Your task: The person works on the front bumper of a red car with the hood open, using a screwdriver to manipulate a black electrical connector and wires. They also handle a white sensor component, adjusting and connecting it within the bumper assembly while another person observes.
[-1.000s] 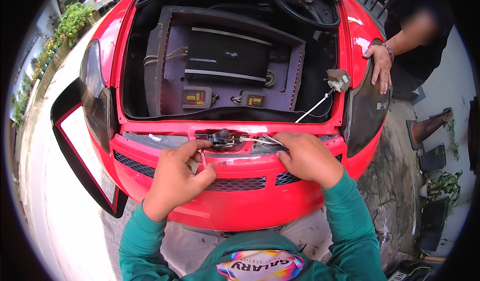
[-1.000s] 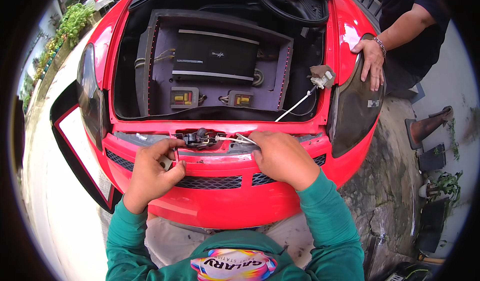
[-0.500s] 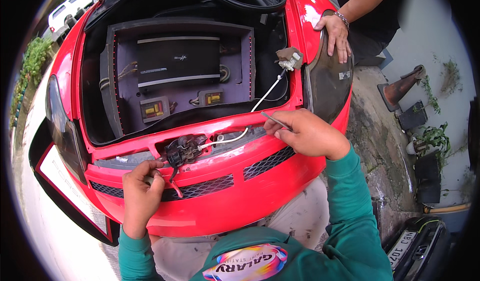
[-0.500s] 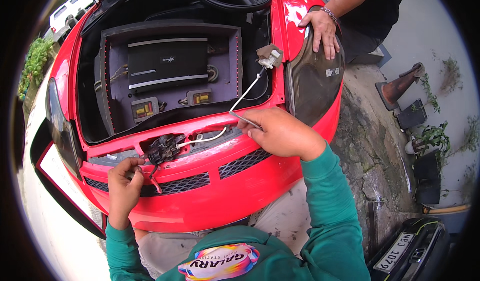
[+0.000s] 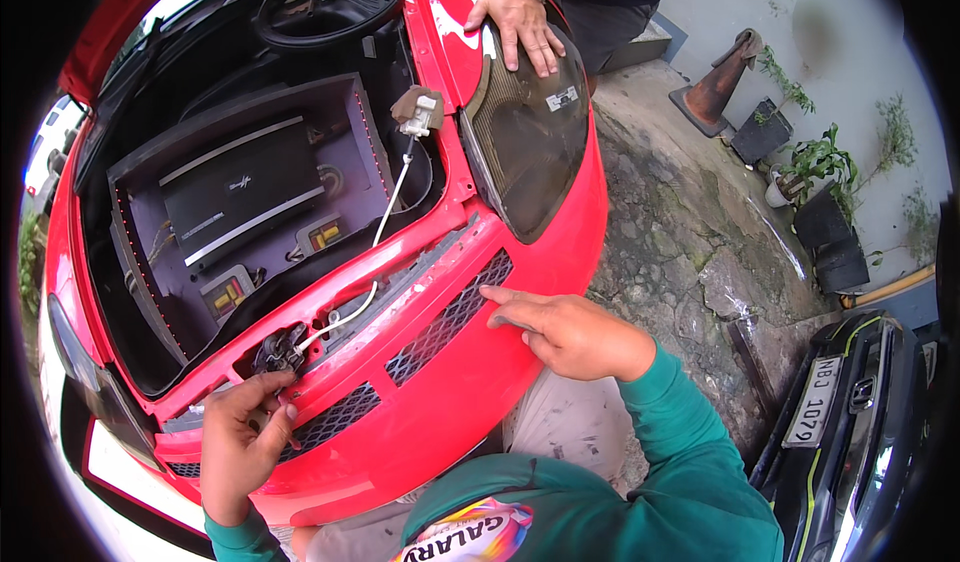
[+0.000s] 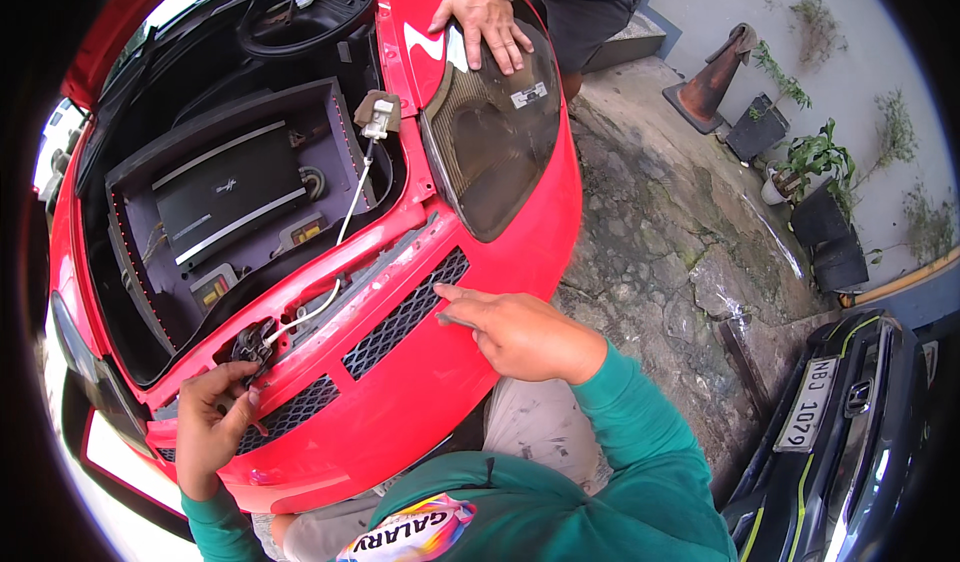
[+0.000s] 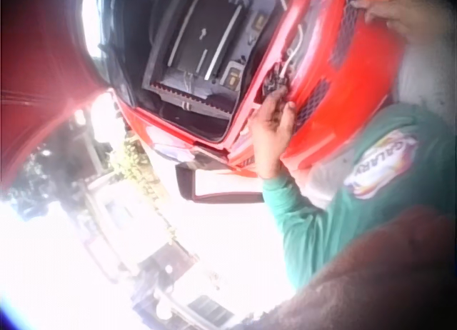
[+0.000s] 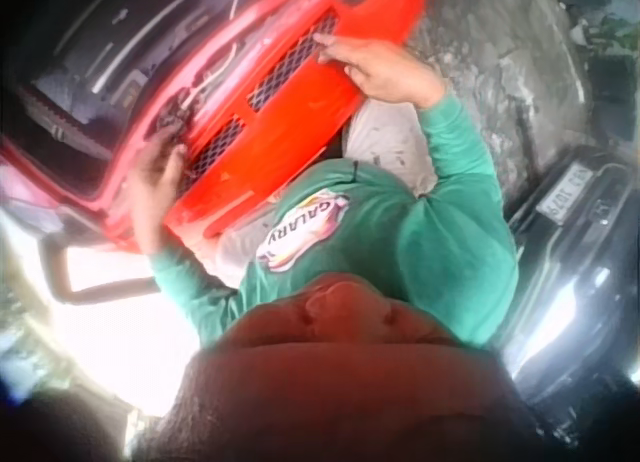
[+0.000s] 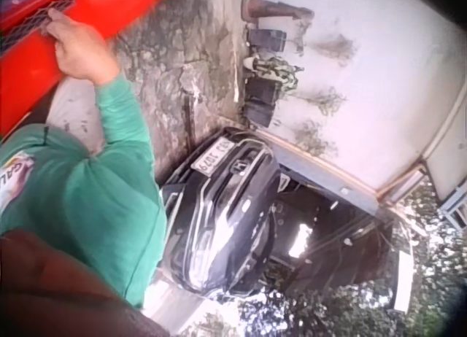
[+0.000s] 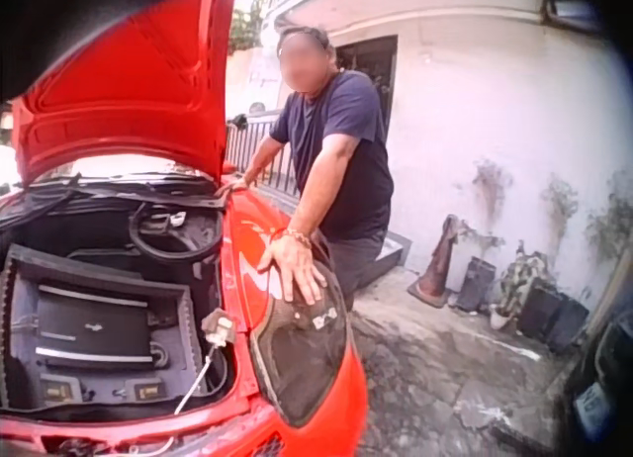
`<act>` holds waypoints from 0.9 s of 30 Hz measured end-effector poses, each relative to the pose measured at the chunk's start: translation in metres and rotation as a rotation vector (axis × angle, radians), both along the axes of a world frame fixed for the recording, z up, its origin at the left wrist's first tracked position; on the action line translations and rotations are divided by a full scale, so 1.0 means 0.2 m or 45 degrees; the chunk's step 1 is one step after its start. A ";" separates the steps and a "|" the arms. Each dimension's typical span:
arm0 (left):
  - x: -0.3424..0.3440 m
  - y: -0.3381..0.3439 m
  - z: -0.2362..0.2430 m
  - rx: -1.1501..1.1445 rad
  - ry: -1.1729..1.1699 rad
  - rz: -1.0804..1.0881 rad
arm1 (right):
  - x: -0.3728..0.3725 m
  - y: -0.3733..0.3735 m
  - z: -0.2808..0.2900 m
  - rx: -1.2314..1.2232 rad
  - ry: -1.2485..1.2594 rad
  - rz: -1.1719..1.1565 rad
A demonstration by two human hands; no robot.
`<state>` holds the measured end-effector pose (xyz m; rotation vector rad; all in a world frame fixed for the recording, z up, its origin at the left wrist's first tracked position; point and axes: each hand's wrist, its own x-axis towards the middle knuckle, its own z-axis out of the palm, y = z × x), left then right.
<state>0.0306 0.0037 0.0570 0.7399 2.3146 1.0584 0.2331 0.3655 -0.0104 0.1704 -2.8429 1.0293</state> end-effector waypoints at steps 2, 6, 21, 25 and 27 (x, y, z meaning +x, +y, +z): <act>0.01 0.08 0.01 -0.135 0.072 -0.162 | 0.04 -0.04 0.06 0.008 -0.265 -0.079; 0.03 0.26 0.08 -0.350 0.093 -0.432 | 0.05 -0.07 0.05 0.139 -0.275 -0.104; 0.27 0.66 0.01 -0.733 0.250 -0.887 | 0.07 0.00 0.00 0.111 -0.228 -0.027; 0.28 0.67 0.00 -0.692 0.230 -0.841 | 0.05 0.04 -0.03 -0.038 -0.149 -0.009; 0.28 0.66 -0.02 -0.569 0.183 -0.810 | 0.01 0.11 -0.14 -0.295 0.026 -0.036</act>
